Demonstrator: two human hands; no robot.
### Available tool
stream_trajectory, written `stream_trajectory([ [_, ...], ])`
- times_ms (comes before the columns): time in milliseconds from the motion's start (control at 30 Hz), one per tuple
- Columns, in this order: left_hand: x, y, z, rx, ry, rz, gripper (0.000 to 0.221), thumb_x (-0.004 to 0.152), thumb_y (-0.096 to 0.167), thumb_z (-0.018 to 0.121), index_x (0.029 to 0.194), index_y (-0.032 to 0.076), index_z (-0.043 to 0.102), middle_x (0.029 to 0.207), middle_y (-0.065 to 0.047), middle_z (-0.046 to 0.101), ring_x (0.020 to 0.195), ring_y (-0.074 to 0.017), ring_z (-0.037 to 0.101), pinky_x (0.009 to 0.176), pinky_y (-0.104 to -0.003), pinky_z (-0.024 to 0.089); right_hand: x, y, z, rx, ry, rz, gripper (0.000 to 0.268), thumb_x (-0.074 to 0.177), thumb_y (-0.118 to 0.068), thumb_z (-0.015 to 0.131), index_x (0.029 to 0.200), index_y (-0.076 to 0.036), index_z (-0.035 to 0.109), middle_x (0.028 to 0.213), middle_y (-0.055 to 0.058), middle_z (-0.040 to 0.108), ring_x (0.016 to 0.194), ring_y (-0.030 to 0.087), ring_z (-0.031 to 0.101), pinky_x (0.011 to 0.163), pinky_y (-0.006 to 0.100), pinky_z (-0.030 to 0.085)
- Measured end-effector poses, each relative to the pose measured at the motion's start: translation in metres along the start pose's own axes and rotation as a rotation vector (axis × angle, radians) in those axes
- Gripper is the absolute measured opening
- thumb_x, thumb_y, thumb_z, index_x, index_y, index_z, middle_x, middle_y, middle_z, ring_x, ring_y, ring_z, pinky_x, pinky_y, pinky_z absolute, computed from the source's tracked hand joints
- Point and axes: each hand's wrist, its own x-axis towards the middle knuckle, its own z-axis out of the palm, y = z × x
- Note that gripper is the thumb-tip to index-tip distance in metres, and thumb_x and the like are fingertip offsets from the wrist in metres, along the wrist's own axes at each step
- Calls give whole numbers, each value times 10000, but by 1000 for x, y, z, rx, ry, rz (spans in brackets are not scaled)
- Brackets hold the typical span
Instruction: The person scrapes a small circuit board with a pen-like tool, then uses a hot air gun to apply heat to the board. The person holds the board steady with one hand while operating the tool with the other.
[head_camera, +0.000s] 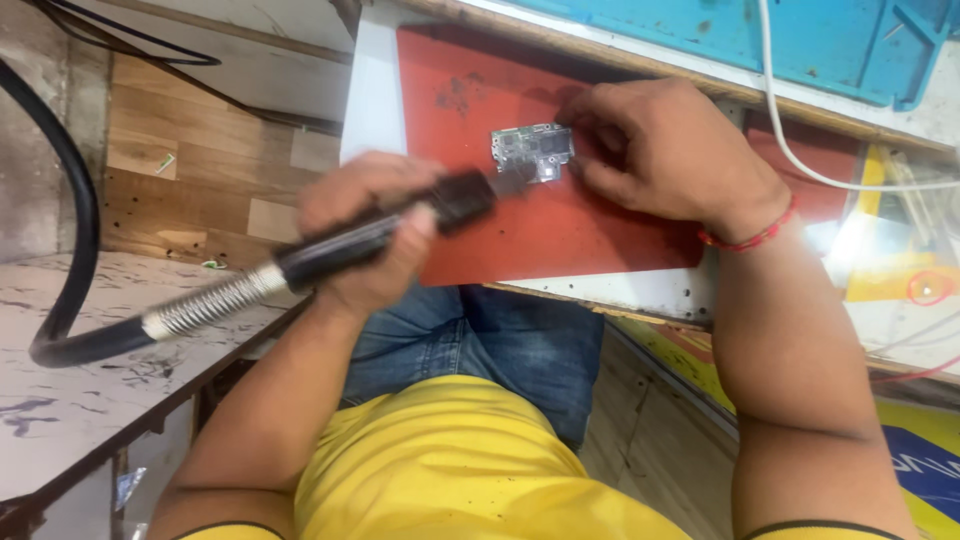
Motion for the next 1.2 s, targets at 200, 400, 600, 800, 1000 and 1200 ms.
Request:
stream_trajectory([
  [200, -4, -9, 1, 40, 3, 21, 247, 984, 234, 711, 1079, 12, 662, 1040, -164, 734, 947, -234, 743, 889, -292, 604, -1, 1, -1, -3, 7, -7, 309, 860, -111, 727, 1153, -20, 690, 781, 167, 610, 705, 358, 604, 653, 449, 488],
  [400, -3, -6, 3, 39, 16, 24, 253, 976, 239, 709, 1075, 11, 658, 1058, -166, 733, 959, -229, 750, 910, -288, 611, 1, -2, -3, 5, 5, -10, 325, 835, -103, 728, 1143, -8, 686, 797, 170, 623, 703, 353, 612, 647, 445, 493],
  [600, 0, -5, 4, 0, -1, 21, 271, 972, 220, 727, 1106, -7, 664, 1086, -177, 722, 999, -242, 750, 927, -310, 620, 0, -1, -2, 29, 12, -25, 353, 842, -107, 721, 1178, -9, 681, 835, 172, 648, 715, 344, 621, 652, 432, 507],
  [800, 1, -6, 6, 11, -4, -10, 268, 983, 231, 721, 1080, -14, 670, 1065, -180, 731, 964, -248, 758, 895, -322, 626, 1, 1, -2, 19, 6, 2, 323, 857, -118, 736, 1159, -14, 691, 836, 174, 654, 705, 348, 617, 648, 443, 504],
  [1000, 1, -7, 5, 52, 17, -14, 287, 963, 252, 723, 1076, -8, 679, 1063, -160, 732, 986, -246, 765, 904, -331, 633, 2, 2, -2, 1, 7, 14, 325, 837, -124, 740, 1137, -12, 688, 847, 170, 663, 726, 352, 630, 660, 450, 513],
  [1200, 1, -9, 4, -33, 42, -71, 279, 989, 266, 726, 1086, 12, 662, 1097, -160, 721, 1006, -248, 762, 919, -339, 634, 1, 4, 0, -6, 3, 5, 348, 827, -117, 736, 1153, -3, 690, 823, 168, 659, 729, 353, 635, 669, 444, 520],
])
